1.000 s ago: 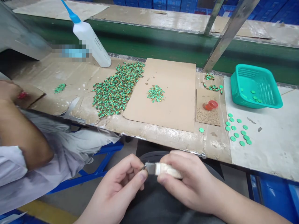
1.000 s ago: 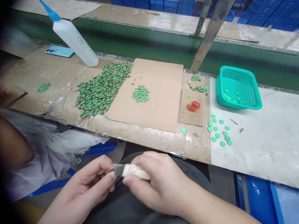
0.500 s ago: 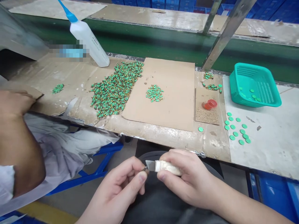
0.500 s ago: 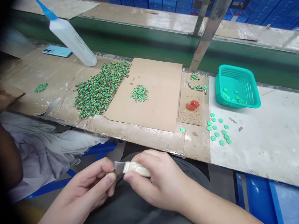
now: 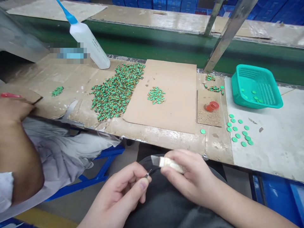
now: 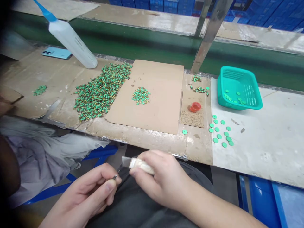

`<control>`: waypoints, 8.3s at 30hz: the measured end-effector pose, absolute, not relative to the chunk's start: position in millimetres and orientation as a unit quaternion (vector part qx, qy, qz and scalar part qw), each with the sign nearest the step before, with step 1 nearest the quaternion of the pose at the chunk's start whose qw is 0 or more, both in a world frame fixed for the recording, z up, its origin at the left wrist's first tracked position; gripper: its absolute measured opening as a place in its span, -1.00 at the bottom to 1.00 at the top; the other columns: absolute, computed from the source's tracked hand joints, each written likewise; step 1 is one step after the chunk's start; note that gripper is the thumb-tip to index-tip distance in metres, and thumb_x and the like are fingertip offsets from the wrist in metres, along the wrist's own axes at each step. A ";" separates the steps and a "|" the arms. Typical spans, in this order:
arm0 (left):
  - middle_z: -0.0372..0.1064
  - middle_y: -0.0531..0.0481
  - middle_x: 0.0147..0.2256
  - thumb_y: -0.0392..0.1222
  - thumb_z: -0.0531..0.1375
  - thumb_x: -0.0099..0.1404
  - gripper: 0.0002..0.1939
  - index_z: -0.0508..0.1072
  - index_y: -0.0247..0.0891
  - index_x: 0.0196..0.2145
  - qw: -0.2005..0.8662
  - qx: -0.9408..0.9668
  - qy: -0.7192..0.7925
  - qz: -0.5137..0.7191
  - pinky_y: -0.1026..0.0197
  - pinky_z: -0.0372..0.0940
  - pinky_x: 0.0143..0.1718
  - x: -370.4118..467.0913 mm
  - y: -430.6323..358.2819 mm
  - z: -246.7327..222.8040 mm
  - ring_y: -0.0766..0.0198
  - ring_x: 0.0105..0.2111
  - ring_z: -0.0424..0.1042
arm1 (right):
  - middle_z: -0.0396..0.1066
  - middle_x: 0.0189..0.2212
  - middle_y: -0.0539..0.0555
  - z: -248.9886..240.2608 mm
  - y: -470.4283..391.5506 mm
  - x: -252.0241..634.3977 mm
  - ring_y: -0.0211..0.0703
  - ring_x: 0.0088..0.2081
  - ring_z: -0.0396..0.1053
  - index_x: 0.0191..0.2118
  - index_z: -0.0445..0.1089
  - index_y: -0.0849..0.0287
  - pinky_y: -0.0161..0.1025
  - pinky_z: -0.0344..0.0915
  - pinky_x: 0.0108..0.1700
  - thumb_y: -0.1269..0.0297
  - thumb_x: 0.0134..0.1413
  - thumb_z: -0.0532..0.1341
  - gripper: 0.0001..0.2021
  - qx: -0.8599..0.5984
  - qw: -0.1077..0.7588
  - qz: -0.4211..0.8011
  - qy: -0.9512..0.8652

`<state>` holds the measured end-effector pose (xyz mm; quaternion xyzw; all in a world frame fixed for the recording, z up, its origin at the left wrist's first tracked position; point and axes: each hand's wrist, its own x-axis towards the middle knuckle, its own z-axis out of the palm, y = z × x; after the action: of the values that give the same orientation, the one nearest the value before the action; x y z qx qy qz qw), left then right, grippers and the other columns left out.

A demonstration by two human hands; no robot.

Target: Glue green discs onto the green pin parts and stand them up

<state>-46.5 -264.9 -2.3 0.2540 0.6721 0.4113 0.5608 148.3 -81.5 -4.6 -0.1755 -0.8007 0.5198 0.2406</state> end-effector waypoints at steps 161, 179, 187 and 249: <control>0.46 0.11 -0.53 0.08 0.39 0.48 -0.63 0.56 -0.13 -0.44 0.379 0.394 0.710 0.444 0.42 0.37 -0.52 -39.9 -233.6 10.4 0.35 -0.55 0.42 | 0.45 -0.39 -0.06 -1.3 -86.4 153.8 -0.27 -0.37 0.37 -0.23 0.50 0.11 -0.32 0.29 -0.27 0.26 0.55 0.39 -0.79 -0.153 0.191 0.584 -0.774; 0.39 0.16 -0.54 0.01 0.37 0.48 -0.65 0.51 -0.12 -0.45 0.335 0.420 0.725 0.431 0.41 0.34 -0.51 -38.4 -233.2 7.6 0.36 -0.56 0.40 | 0.57 -0.35 -0.02 -3.2 -89.1 156.1 -0.23 -0.35 0.46 -0.16 0.53 0.10 -0.31 0.36 -0.26 0.27 0.59 0.36 -0.84 -0.175 0.228 0.520 -0.804; 0.40 0.14 -0.55 0.05 0.38 0.45 -0.65 0.52 -0.12 -0.45 0.350 0.399 0.729 0.433 0.39 0.32 -0.54 -37.0 -233.5 7.4 0.34 -0.57 0.40 | 0.56 -0.35 -0.03 2.3 -86.6 157.7 -0.24 -0.36 0.46 -0.16 0.53 0.10 -0.32 0.36 -0.27 0.29 0.57 0.36 -0.85 -0.174 0.237 0.523 -0.800; 0.52 0.00 -0.54 0.30 0.25 0.66 -0.39 0.62 -0.12 -0.45 0.416 0.439 0.689 0.399 0.35 0.23 -0.63 -41.3 -238.8 2.8 0.36 -0.66 0.30 | 0.63 -0.32 0.00 -5.0 -87.2 161.2 -0.21 -0.35 0.50 -0.16 0.58 0.08 -0.28 0.45 -0.22 0.21 0.57 0.40 -0.84 -0.177 0.215 0.545 -0.791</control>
<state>-41.3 -238.8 2.8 0.4391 0.6887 0.3992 0.4165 161.2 -87.2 -5.0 -0.1766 -0.7908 0.5452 0.2151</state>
